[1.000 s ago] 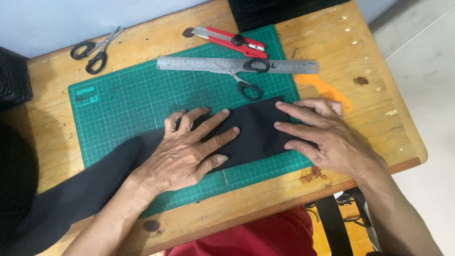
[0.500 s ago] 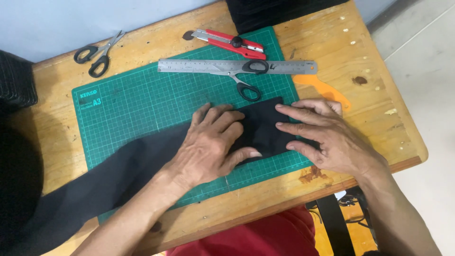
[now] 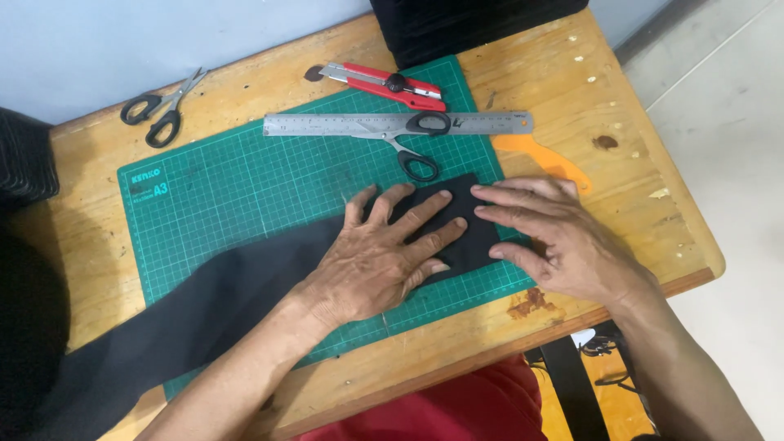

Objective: Measuring and cutting black fabric strips on a cutting mat using a ruler and scissors.

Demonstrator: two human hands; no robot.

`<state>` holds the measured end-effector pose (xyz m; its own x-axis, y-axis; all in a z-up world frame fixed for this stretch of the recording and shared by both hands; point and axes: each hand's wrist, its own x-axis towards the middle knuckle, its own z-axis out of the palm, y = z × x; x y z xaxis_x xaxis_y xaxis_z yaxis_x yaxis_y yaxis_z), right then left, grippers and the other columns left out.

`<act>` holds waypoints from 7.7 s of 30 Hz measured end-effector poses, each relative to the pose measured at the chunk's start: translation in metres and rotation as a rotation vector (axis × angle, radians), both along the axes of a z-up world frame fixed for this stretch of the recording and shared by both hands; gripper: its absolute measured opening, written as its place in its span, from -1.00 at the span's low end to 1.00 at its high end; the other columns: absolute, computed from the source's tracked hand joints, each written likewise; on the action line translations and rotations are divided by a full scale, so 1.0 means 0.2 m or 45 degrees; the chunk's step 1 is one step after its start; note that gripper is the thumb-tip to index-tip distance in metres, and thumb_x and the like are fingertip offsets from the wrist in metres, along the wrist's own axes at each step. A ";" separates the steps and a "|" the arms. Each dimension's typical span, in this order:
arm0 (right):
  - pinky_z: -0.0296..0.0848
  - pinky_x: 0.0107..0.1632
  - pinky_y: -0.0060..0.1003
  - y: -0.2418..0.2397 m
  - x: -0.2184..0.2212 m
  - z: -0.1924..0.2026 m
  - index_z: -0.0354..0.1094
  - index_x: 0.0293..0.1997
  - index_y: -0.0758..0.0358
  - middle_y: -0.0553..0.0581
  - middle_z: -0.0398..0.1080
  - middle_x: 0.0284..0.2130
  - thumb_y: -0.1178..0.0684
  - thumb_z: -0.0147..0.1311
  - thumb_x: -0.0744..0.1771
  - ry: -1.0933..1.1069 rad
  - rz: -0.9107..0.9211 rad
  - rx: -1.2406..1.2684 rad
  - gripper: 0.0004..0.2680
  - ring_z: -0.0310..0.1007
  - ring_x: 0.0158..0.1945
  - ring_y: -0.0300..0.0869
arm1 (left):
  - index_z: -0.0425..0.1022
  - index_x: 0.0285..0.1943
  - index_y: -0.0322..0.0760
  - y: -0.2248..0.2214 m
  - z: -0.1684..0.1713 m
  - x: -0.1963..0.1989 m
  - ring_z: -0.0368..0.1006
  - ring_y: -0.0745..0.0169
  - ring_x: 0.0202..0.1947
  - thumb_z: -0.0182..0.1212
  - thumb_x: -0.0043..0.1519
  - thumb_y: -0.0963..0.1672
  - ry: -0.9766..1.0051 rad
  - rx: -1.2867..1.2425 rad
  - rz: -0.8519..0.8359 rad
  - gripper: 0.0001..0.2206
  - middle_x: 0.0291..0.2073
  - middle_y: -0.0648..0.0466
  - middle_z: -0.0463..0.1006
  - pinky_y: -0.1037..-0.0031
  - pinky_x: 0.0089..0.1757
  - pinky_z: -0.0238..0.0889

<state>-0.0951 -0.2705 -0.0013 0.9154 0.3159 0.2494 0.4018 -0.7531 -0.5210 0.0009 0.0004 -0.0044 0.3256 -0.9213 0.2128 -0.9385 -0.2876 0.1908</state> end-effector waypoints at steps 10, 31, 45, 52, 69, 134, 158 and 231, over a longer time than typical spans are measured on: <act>0.17 0.30 0.01 -0.02 0.02 0.00 0.28 0.35 -0.01 -0.06 0.26 0.38 -0.16 0.17 0.29 0.195 -0.032 -0.094 -0.54 0.18 0.37 -0.10 | 0.29 0.49 0.09 0.01 0.01 0.00 0.12 -0.27 0.36 -0.04 0.40 0.10 0.041 -0.019 0.010 -0.53 0.48 0.08 0.23 -0.14 0.22 -0.04; 0.14 0.27 0.04 0.07 0.08 0.17 0.28 0.36 -0.05 -0.20 0.06 0.49 -0.06 0.18 0.27 0.474 -0.063 -0.429 -0.54 0.17 0.18 -0.09 | 0.25 0.51 0.13 0.01 -0.01 -0.02 0.15 -0.20 0.35 -0.03 0.41 0.11 -0.053 -0.024 0.045 -0.53 0.48 0.10 0.23 -0.15 0.18 0.04; 0.16 0.29 0.05 0.14 0.03 0.14 0.36 0.30 0.00 -0.13 0.20 0.43 -0.21 0.11 0.29 0.353 -0.155 -0.363 -0.58 0.14 0.39 -0.09 | 0.24 0.52 0.14 0.16 -0.01 -0.03 0.12 -0.26 0.45 -0.09 0.42 0.12 -0.004 -0.030 0.115 -0.53 0.50 0.06 0.20 -0.23 0.21 0.02; 0.29 0.20 -0.02 0.11 0.02 0.08 0.44 0.23 -0.07 -0.12 0.29 0.40 -0.21 0.15 0.25 0.209 -0.184 -0.461 -0.59 0.29 0.34 -0.07 | 0.14 0.57 0.22 0.52 0.01 -0.08 0.06 -0.30 0.52 -0.12 0.44 0.15 -0.070 0.051 0.268 -0.51 0.56 0.10 0.10 -0.25 0.28 -0.05; 0.27 0.44 0.01 0.09 0.03 -0.01 0.48 0.21 0.36 0.23 0.40 0.37 0.00 0.21 0.25 0.046 -0.124 -0.362 -0.59 0.37 0.39 0.10 | 0.16 0.58 0.19 1.00 0.03 -0.09 0.09 -0.07 0.54 -0.09 0.48 0.11 -0.202 0.105 0.452 -0.53 0.56 0.11 0.09 -0.15 0.35 -0.02; 0.12 0.33 -0.07 0.10 0.01 0.08 0.47 0.21 0.01 -0.05 0.31 0.37 -0.08 0.21 0.24 0.265 -0.244 -0.143 -0.62 0.21 0.36 -0.09 | 0.64 0.04 0.13 0.96 0.17 -0.01 0.16 0.06 0.31 0.47 0.01 0.12 0.604 -0.064 0.441 -0.58 0.29 0.15 0.37 0.11 0.01 -0.14; 0.19 0.31 0.02 0.12 0.02 0.12 0.41 0.26 0.08 0.01 0.28 0.38 -0.04 0.18 0.28 0.262 -0.148 -0.201 -0.62 0.18 0.37 -0.01 | 0.63 -0.01 -0.01 0.93 0.11 -0.02 0.27 -0.03 0.29 0.47 0.05 0.06 0.540 -0.161 0.446 -0.63 0.23 0.01 0.41 0.09 0.16 0.08; 0.38 0.19 -0.12 -0.09 0.54 0.07 0.55 0.02 0.15 0.14 0.53 -0.11 -0.01 0.25 0.32 -0.065 -0.328 -0.589 -0.79 0.49 0.02 0.05 | 0.58 -0.07 0.07 0.92 0.13 0.01 0.21 -0.01 -0.03 0.43 0.07 0.13 0.507 -0.054 0.431 -0.65 0.20 0.18 0.45 0.10 -0.21 -0.03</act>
